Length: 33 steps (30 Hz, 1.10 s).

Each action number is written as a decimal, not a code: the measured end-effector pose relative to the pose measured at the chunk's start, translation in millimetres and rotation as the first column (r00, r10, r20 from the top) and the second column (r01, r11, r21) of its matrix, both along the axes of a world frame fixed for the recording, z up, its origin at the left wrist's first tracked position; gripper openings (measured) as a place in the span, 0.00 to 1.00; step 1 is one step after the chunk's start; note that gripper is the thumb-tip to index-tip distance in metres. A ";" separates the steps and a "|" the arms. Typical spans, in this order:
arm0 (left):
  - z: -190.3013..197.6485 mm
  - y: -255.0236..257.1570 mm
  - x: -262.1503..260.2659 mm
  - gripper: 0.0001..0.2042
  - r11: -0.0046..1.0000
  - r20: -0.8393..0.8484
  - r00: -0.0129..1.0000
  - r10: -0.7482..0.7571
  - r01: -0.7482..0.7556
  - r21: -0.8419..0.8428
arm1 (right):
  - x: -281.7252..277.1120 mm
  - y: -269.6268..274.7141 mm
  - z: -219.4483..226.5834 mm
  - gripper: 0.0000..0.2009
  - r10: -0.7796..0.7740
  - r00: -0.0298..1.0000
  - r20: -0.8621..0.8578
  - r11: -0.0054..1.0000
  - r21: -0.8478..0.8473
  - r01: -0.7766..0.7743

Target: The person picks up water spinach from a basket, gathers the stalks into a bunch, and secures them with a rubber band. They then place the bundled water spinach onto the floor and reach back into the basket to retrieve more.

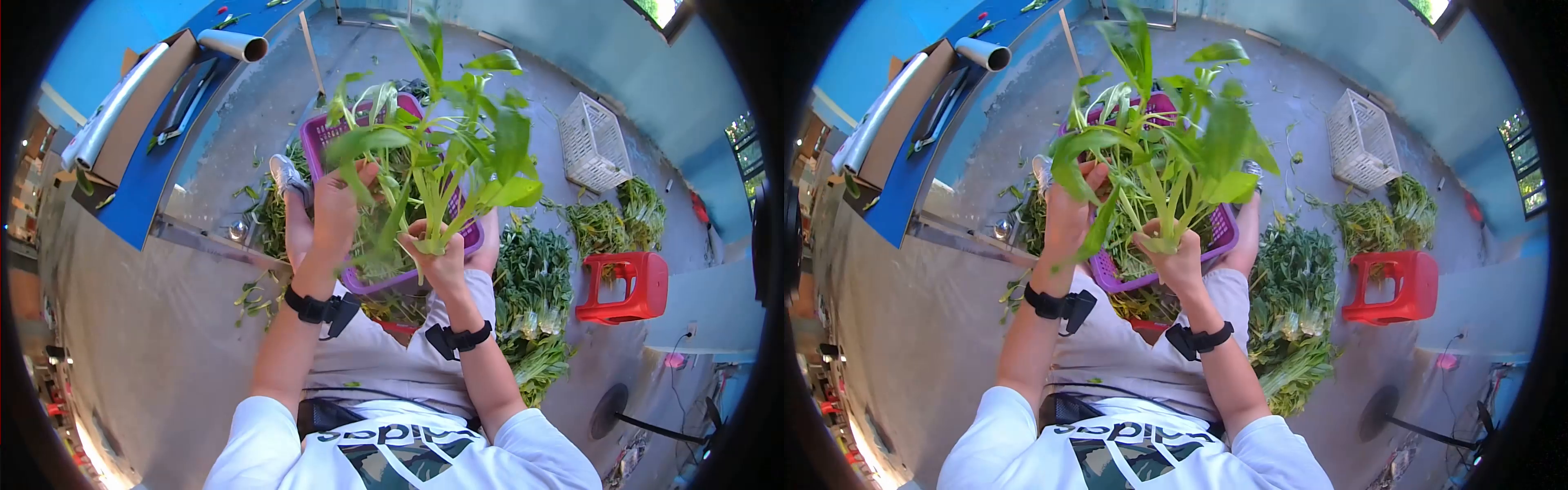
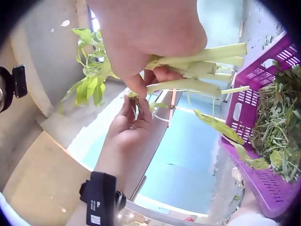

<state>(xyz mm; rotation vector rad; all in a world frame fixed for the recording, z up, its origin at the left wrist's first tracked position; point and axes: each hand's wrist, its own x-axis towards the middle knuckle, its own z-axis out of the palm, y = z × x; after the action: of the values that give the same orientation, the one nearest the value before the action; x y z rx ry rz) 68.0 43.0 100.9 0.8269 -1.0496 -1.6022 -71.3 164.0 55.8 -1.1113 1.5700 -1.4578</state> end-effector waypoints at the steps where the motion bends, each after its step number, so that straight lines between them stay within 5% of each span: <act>1: -4.4 -0.7 7.6 0.13 1.000 -0.023 1.000 -0.010 0.009 -0.019 | 0.1 3.2 -3.6 0.08 -0.004 1.000 0.016 0.999 -0.049 0.005; 4: -11.6 0.6 21.3 0.11 0.985 0.047 0.988 0.146 -0.141 -0.101 | 1.6 16.8 8.7 0.07 -0.097 0.961 0.260 0.994 0.078 0.079; 7: -19.8 -1.4 35.8 0.10 0.884 0.161 0.891 0.424 -0.369 -0.286 | -6.8 25.0 -1.0 0.08 -0.094 0.822 0.561 0.995 0.024 0.097; 9: -21.7 1.7 41.8 0.11 0.881 0.156 0.880 0.449 -0.406 -0.244 | -9.3 31.5 1.2 0.09 -0.126 0.720 0.682 0.989 0.031 0.143; 14: -36.5 2.1 55.8 0.11 0.893 0.137 0.886 0.444 -0.422 -0.158 | -23.7 46.4 -2.7 0.09 -0.078 0.660 0.747 0.980 -0.065 0.189; 15: -35.8 -2.7 61.9 0.12 0.902 0.295 0.861 0.413 -0.344 -0.260 | -25.5 47.5 -2.2 0.08 -0.072 0.639 0.766 0.976 -0.078 0.203; 18: -41.6 7.2 46.9 0.17 0.572 0.459 0.442 0.771 -0.164 -0.804 | -30.1 51.0 -0.3 0.08 -0.024 0.625 0.780 0.974 -0.122 0.190; 20: 3.9 39.3 33.0 0.21 0.736 0.582 0.615 0.531 0.006 -0.677 | -30.2 52.2 1.9 0.08 0.005 0.630 0.776 0.977 -0.140 0.164; 22: 29.0 60.8 19.3 0.18 0.785 0.597 0.781 0.183 0.249 -0.567 | -28.9 54.2 3.8 0.08 0.018 0.636 0.771 0.979 -0.142 0.143; 24: 26.1 70.5 5.6 0.17 0.531 0.654 0.741 0.152 0.497 -0.686 | -32.5 54.7 -5.5 0.09 0.064 0.632 0.773 0.978 -0.175 0.115; 27: 14.5 84.8 -15.1 0.15 0.353 0.631 0.746 0.213 0.543 -0.762 | -31.2 56.1 -3.8 0.10 0.111 0.632 0.767 0.972 -0.217 0.093; 33: -8.0 93.0 -6.2 0.08 0.558 0.693 0.721 -0.011 0.579 -0.595 | -34.3 57.2 -5.4 0.13 0.078 0.608 0.790 0.969 -0.204 0.141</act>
<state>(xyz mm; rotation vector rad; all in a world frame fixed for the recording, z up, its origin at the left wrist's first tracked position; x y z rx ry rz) 61.8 136.0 93.0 0.5332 -2.3116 -0.8854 -105.6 221.1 50.4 -0.3974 0.7673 -1.8525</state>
